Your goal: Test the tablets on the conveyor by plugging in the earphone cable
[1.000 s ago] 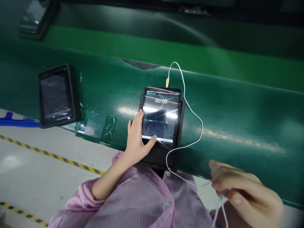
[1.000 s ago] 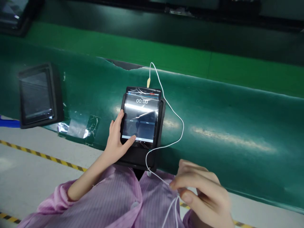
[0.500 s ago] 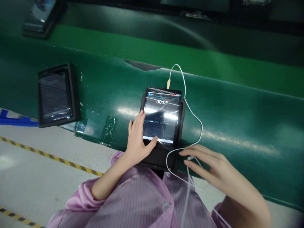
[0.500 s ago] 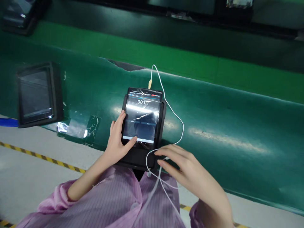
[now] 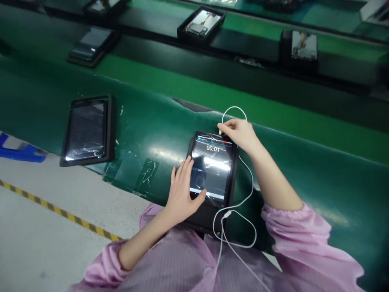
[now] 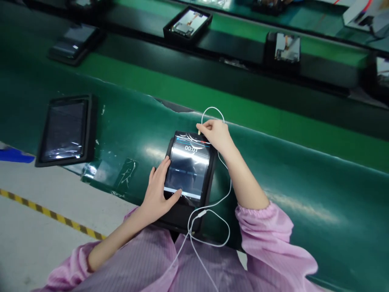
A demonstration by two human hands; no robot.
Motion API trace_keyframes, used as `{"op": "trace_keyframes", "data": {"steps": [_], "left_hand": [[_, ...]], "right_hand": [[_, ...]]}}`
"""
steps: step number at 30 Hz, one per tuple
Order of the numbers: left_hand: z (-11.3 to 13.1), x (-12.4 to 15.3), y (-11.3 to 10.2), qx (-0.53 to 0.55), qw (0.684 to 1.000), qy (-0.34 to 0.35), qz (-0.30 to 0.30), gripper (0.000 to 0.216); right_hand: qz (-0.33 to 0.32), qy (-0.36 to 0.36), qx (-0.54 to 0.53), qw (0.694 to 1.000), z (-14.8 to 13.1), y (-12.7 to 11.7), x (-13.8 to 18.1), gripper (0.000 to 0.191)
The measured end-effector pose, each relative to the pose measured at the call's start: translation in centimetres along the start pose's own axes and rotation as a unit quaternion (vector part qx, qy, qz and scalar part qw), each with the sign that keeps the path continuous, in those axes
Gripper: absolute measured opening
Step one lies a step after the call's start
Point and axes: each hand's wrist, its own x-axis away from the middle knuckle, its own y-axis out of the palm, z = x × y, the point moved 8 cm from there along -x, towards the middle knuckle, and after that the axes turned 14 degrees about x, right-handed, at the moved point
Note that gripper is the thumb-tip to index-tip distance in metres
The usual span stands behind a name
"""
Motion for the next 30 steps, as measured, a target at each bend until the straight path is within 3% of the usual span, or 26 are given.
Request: {"op": "trace_keyframes", "data": {"steps": [7, 17, 25, 30], "left_hand": [[0.1, 0.0, 0.3, -0.006, 1.0, -0.006, -0.006, 0.08], [0.1, 0.0, 0.2, -0.005, 1.0, -0.009, -0.004, 0.082], [0.3, -0.2, 0.2, -0.013, 1.0, -0.015, -0.015, 0.084], [0.5, -0.3, 0.4, -0.04, 0.999, -0.017, -0.028, 0.087]], "right_hand": [[-0.072, 0.056, -0.178, 0.98, 1.7, 2.0, -0.6, 0.042], [-0.077, 0.079, -0.226, 0.968, 2.0, 2.4, -0.5, 0.039], [-0.133, 0.079, -0.238, 0.959, 1.5, 2.6, 0.4, 0.04], [-0.167, 0.071, -0.305, 0.935, 2.0, 3.7, -0.3, 0.045]]}}
